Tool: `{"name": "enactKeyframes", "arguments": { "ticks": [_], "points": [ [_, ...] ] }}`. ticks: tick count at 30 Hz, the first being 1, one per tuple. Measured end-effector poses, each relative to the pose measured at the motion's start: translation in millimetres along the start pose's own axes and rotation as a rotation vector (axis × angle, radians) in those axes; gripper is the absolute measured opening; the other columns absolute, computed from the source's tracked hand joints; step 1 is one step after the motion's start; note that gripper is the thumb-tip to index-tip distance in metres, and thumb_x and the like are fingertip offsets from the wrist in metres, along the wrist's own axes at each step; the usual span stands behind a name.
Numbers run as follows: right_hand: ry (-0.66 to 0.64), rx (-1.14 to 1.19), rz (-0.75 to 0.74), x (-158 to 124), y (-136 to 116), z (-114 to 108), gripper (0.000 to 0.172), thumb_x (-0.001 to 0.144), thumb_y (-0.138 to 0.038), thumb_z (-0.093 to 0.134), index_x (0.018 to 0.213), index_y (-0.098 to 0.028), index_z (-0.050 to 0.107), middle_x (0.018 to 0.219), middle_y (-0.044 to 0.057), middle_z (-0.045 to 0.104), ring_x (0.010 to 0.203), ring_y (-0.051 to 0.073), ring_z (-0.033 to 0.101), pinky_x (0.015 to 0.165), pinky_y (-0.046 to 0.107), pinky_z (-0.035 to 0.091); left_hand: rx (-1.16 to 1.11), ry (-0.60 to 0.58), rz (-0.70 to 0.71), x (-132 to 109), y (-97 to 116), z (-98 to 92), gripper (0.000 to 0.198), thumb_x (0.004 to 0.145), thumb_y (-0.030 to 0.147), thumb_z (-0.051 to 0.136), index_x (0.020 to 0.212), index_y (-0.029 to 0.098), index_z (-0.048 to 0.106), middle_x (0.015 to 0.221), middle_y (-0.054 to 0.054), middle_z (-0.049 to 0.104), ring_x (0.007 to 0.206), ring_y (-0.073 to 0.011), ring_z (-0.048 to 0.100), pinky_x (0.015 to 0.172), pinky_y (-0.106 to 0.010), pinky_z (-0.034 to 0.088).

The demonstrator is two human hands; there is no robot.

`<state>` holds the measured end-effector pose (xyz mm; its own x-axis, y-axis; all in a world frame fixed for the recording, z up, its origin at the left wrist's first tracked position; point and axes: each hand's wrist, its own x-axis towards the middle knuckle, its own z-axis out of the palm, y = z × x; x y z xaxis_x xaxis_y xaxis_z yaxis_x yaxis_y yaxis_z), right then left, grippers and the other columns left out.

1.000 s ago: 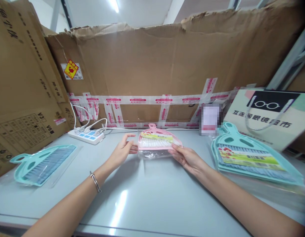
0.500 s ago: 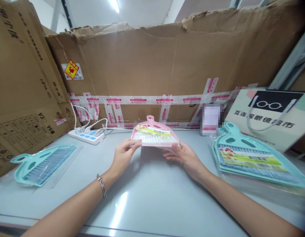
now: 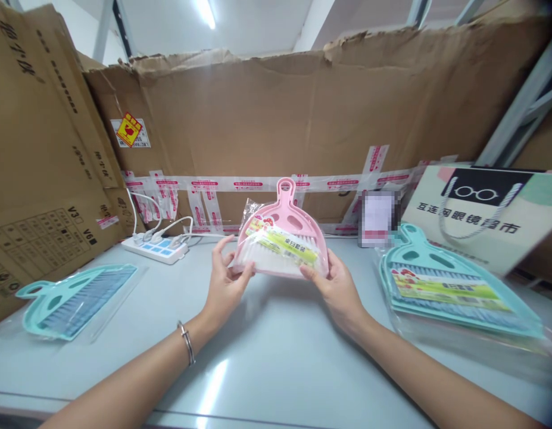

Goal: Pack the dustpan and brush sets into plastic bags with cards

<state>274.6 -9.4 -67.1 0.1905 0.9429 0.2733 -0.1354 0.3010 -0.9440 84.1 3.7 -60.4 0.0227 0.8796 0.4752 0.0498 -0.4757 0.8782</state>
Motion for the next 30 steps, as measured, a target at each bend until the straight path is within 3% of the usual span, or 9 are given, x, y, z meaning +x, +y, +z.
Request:
{"name": "enactKeyframes", "arguments": {
  "ticks": [2,4,6,9,12,17,25,30],
  "points": [
    [0.020,-0.038,-0.030,-3,1,5,0.054,0.063,-0.037,0.073,0.107,-0.019,0.049,0.112,0.009,0.062,0.102,0.021,0.058,0.089,0.034,0.046,0.014,0.023,-0.030,-2,3,4.2,0.080,0.070,0.031,0.068,0.134,0.029,0.021,0.114,-0.007,0.052,0.081,-0.0153,0.061,0.061,-0.025,0.056],
    [0.080,-0.092,-0.027,-6,3,10,0.056,0.059,-0.037,0.075,0.105,-0.021,0.048,0.108,0.007,0.062,0.097,0.020,0.060,0.080,0.031,0.050,0.075,0.035,-0.050,-3,5,7.0,0.074,0.068,0.034,0.069,0.130,0.026,0.031,0.118,-0.008,0.050,0.079,-0.0151,0.059,0.053,-0.021,0.054],
    [0.110,-0.138,0.017,-7,5,13,0.056,0.058,-0.039,0.076,0.102,-0.021,0.046,0.098,0.005,0.063,0.078,0.017,0.062,0.061,0.027,0.051,0.099,0.036,-0.074,-3,6,8.1,0.061,0.072,0.037,0.065,0.125,0.023,0.039,0.112,-0.006,0.053,0.070,-0.0121,0.057,0.047,-0.019,0.052],
    [0.073,-0.114,0.054,-6,5,12,0.047,0.066,-0.045,0.068,0.099,-0.021,0.044,0.084,0.000,0.061,0.047,0.009,0.053,0.039,0.023,0.043,0.050,0.024,-0.092,-1,6,6.8,0.051,0.080,0.038,0.056,0.125,0.021,0.039,0.099,-0.004,0.057,0.058,-0.0080,0.052,0.044,-0.019,0.049],
    [0.043,-0.036,-0.031,-4,0,8,0.039,0.074,-0.044,0.061,0.101,-0.022,0.044,0.082,-0.002,0.060,0.045,0.007,0.049,0.039,0.022,0.042,-0.015,-0.006,-0.051,2,5,3.6,0.046,0.083,0.037,0.052,0.123,0.020,0.039,0.099,-0.004,0.057,0.062,-0.0087,0.052,0.045,-0.019,0.049],
    [0.074,-0.001,-0.143,-7,-11,5,0.039,0.077,-0.044,0.058,0.108,-0.024,0.045,0.093,0.000,0.061,0.054,0.008,0.051,0.043,0.022,0.043,-0.071,-0.064,0.008,4,6,-1.4,0.038,0.083,0.035,0.051,0.117,0.022,0.039,0.101,-0.005,0.058,0.076,-0.0132,0.056,0.052,-0.023,0.054],
    [0.076,-0.017,-0.157,-9,-11,4,0.039,0.079,-0.044,0.056,0.111,-0.024,0.045,0.095,0.002,0.060,0.060,0.010,0.053,0.042,0.020,0.042,-0.091,-0.093,0.003,3,7,-4.0,0.034,0.083,0.034,0.051,0.112,0.023,0.038,0.097,-0.004,0.057,0.074,-0.0129,0.055,0.054,-0.024,0.055],
    [0.068,-0.008,-0.148,-7,-10,3,0.040,0.077,-0.045,0.057,0.109,-0.024,0.045,0.088,0.000,0.062,0.049,0.008,0.049,0.040,0.021,0.041,-0.099,-0.104,-0.036,2,7,-4.1,0.036,0.081,0.037,0.053,0.110,0.022,0.038,0.099,-0.005,0.059,0.073,-0.0130,0.056,0.054,-0.024,0.053]
  ]
}}
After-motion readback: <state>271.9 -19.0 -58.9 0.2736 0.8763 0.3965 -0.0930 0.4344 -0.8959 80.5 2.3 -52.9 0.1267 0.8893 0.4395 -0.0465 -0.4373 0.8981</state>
